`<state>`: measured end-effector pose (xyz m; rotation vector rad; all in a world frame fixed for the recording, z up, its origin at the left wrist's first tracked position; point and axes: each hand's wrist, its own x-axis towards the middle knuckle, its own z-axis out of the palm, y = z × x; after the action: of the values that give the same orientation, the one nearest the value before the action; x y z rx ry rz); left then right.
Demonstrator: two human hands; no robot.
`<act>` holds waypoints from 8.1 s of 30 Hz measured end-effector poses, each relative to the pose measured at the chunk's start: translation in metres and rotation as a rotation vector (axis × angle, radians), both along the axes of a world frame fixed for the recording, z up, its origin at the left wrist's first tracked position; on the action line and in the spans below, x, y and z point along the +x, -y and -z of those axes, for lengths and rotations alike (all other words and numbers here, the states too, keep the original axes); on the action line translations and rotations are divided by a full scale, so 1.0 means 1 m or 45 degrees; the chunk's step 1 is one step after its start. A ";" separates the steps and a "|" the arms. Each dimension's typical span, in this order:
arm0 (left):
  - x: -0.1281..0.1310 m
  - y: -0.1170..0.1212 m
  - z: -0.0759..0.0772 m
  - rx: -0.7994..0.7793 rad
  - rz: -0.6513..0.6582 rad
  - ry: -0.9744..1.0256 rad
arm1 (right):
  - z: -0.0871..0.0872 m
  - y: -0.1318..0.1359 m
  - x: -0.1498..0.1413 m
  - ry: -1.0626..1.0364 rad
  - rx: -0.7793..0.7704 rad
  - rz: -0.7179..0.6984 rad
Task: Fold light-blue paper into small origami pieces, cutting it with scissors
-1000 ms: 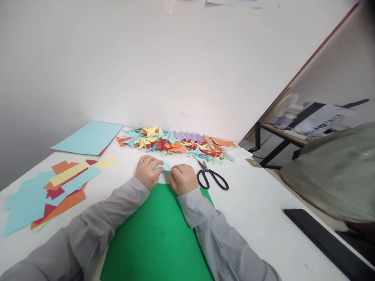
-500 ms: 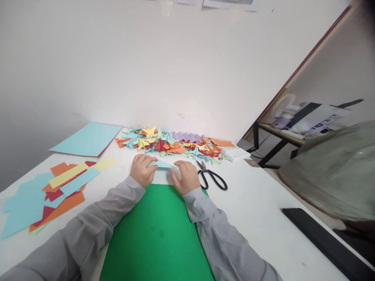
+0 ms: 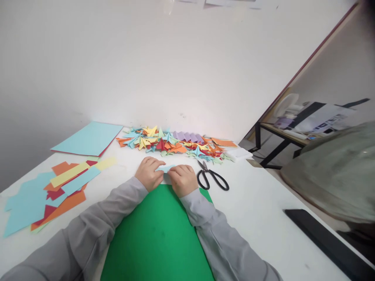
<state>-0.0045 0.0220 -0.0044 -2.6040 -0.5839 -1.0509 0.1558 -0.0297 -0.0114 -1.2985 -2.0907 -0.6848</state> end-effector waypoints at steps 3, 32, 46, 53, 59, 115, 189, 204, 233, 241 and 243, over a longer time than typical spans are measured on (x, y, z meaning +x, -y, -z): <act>-0.003 -0.004 0.001 0.000 -0.086 0.083 | 0.000 0.002 0.003 -0.053 -0.010 0.063; 0.004 -0.003 -0.007 -1.574 0.011 0.977 | -0.011 0.007 -0.005 -0.072 0.257 -0.031; 0.006 -0.009 -0.004 -2.031 0.302 1.531 | -0.012 0.015 -0.013 -0.626 -0.062 -0.057; 0.005 -0.003 -0.006 -2.122 0.308 1.371 | 0.001 0.003 -0.011 -1.232 -0.779 -0.006; 0.005 -0.003 -0.007 -2.076 0.275 1.398 | 0.005 0.004 -0.014 -1.359 -0.863 -0.044; 0.008 0.011 -0.007 -1.861 0.236 0.572 | -0.004 0.002 -0.014 -1.779 -0.903 -0.257; 0.008 -0.006 0.004 -2.137 0.194 1.175 | 0.000 -0.015 0.010 -2.567 -0.971 -0.263; 0.013 0.000 -0.009 -2.257 0.577 1.634 | -0.010 0.001 -0.011 -1.852 -1.113 -0.314; 0.008 -0.005 0.009 -2.184 0.312 1.157 | -0.003 -0.003 0.000 -2.100 -1.028 -0.334; 0.008 -0.002 0.005 -2.242 0.286 1.124 | -0.003 -0.005 0.003 -2.132 -1.069 -0.428; 0.008 -0.002 0.006 -2.248 0.295 1.122 | -0.003 -0.005 0.003 -2.119 -1.090 -0.446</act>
<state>0.0034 0.0238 -0.0099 -3.1716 -2.2810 -2.6283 0.1585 -0.0252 -0.0088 -1.0576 -0.9686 1.2311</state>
